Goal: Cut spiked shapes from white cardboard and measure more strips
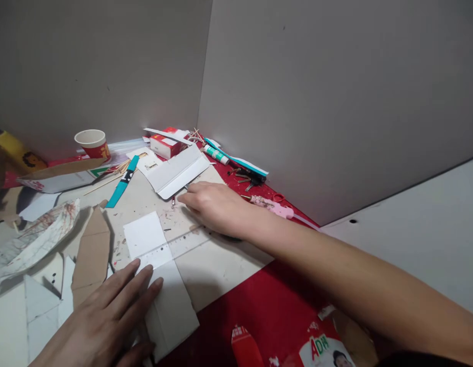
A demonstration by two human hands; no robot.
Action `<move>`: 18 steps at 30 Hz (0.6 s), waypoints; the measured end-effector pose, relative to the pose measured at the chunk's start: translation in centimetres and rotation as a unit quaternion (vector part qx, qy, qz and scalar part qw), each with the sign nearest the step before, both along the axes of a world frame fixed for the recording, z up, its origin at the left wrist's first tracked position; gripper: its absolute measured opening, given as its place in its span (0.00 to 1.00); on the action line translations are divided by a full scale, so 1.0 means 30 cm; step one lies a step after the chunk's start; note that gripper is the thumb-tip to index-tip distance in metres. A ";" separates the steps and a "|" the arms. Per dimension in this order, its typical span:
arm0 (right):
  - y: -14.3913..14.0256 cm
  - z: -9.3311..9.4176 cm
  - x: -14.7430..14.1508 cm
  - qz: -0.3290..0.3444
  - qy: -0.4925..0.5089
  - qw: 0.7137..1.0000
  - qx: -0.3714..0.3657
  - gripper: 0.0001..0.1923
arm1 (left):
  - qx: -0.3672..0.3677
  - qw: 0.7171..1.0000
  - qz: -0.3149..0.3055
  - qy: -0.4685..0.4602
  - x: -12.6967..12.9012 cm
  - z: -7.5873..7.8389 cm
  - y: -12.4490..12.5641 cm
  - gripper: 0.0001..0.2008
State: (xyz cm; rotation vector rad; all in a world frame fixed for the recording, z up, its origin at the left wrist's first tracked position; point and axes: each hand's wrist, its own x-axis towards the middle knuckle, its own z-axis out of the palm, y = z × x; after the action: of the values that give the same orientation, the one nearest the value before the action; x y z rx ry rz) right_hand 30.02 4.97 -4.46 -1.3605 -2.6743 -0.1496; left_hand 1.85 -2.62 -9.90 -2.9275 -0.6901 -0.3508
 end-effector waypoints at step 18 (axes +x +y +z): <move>0.216 -0.017 -0.056 0.241 -0.076 0.967 0.021 0.10 | -0.011 0.999 0.010 0.035 0.025 0.035 -0.008 0.29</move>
State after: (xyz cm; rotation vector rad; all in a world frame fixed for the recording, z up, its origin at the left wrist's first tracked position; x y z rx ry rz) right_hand 28.35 11.44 -4.98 -0.6759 -3.0151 -0.2617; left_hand 2.59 -2.85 -8.84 -2.9360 -0.7164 -0.2390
